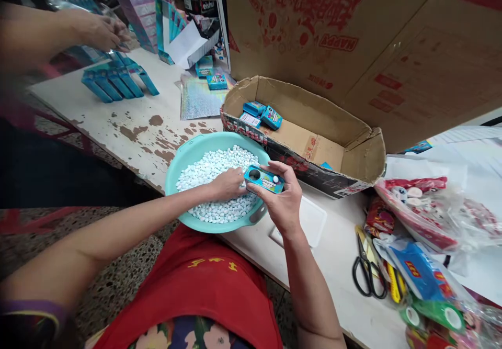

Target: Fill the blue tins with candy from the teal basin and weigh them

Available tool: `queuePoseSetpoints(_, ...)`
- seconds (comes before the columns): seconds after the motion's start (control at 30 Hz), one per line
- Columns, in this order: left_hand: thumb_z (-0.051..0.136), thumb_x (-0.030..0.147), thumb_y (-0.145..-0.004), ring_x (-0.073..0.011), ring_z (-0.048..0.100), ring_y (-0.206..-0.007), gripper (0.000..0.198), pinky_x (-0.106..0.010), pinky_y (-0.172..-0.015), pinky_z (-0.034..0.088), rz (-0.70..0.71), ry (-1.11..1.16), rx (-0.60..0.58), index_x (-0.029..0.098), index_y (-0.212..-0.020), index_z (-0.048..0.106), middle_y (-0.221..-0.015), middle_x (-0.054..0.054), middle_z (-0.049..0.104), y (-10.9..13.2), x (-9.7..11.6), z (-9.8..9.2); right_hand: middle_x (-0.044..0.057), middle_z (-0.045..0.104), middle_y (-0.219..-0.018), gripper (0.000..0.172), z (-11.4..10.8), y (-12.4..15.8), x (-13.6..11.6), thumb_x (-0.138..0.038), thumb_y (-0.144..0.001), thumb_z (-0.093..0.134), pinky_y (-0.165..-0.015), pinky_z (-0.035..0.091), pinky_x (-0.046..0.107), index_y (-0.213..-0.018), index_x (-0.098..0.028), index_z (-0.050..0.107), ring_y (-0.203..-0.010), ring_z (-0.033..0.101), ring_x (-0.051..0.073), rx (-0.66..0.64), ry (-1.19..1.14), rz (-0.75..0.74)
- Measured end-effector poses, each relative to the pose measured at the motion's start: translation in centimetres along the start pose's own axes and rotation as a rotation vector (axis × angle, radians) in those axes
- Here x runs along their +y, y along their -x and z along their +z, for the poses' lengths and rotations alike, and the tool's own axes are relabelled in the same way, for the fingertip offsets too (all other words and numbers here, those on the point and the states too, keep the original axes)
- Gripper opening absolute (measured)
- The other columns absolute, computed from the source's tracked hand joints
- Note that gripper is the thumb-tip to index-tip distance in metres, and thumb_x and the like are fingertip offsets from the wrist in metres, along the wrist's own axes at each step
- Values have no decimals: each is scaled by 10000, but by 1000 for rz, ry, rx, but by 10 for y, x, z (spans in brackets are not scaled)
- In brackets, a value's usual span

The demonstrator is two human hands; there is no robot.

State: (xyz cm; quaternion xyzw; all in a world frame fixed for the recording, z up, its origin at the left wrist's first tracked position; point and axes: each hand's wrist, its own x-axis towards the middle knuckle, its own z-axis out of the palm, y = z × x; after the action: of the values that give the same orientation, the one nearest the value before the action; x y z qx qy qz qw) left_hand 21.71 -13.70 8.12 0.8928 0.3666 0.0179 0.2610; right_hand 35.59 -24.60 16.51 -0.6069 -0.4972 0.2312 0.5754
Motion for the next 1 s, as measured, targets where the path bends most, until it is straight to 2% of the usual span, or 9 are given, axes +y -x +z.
queuePoseSetpoints(0.13, 596, 357, -788, -254, 602, -795, 148, -309, -684, 437, -98, 196, 143, 230, -839, 651, -808, -62, 642, 11, -18, -12, 34, 712, -1033, 552, 1, -6, -1, -373, -664, 829, -880, 536, 385, -1145, -254, 586, -1000, 674, 234, -150, 89, 12)
queuePoseSetpoints(0.23, 588, 382, -778, -177, 536, -592, 204, -244, -519, 374, -203, 524, 254, 204, -679, 578, -624, -23, 564, 13, -25, -28, 28, 704, -1050, 580, 4, -15, 0, -342, -678, 806, -876, 523, 379, -1195, -256, 559, -977, 673, 229, -238, 161, 30)
queuePoseSetpoints(0.33, 648, 439, -729, -100, 404, -406, 289, -202, -376, 240, -306, 1181, 355, 199, -661, 502, -559, 19, 502, 16, -12, -48, 26, 706, -1038, 601, 13, -23, 2, -297, -677, 787, -867, 510, 378, -1222, -246, 539, -939, 673, 228, -356, 230, 53)
queuePoseSetpoints(0.4, 696, 420, -689, -80, 392, -373, 297, -185, -346, 207, -278, 1510, 421, 205, -717, 493, -576, 31, 513, 17, 4, -61, 32, 710, -1033, 638, 22, -27, 1, -273, -666, 781, -848, 507, 384, -1248, -235, 524, -896, 674, 231, -426, 283, 65)
queuePoseSetpoints(0.5, 710, 355, -655, -97, 502, -435, 285, -193, -388, 362, -203, 1788, 548, 201, -750, 490, -608, 23, 551, 15, 24, -73, 37, 714, -1032, 689, 33, -32, -3, -250, -658, 769, -834, 504, 388, -1291, -234, 497, -892, 673, 242, -492, 315, 41)
queuePoseSetpoints(0.57, 701, 352, -652, -119, 570, -500, 282, -228, -467, 467, -201, 1883, 588, 194, -747, 487, -647, 7, 583, 11, 30, -75, 36, 712, -1033, 698, 39, -35, -6, -247, -657, 762, -850, 503, 388, -1300, -236, 493, -944, 670, 253, -500, 305, 12)
queuePoseSetpoints(0.63, 702, 361, -661, -134, 600, -534, 289, -246, -505, 502, -193, 1922, 609, 194, -757, 487, -656, 5, 592, 8, 33, -74, 40, 712, -1020, 706, 42, -37, -9, -254, -645, 766, -850, 508, 393, -1297, -227, 497, -956, 671, 260, -492, 308, 15)
queuePoseSetpoints(0.83, 729, 358, -678, -127, 591, -509, 295, -243, -499, 509, -112, 1849, 665, 185, -692, 491, -595, 26, 560, 8, 38, -77, 57, 719, -1002, 732, 45, -40, -8, -279, -610, 787, -890, 507, 431, -1286, -204, 516, -980, 675, 281, -439, 279, 29)
queuePoseSetpoints(1.0, 738, 407, -710, -110, 584, -506, 356, -221, -499, 496, -102, 1683, 715, 181, -643, 471, -577, 30, 535, 9, 40, -86, 53, 731, -1010, 682, 49, -36, -6, -314, -617, 803, -968, 477, 454, -1242, -206, 554, -1029, 671, 284, -280, 208, -4)
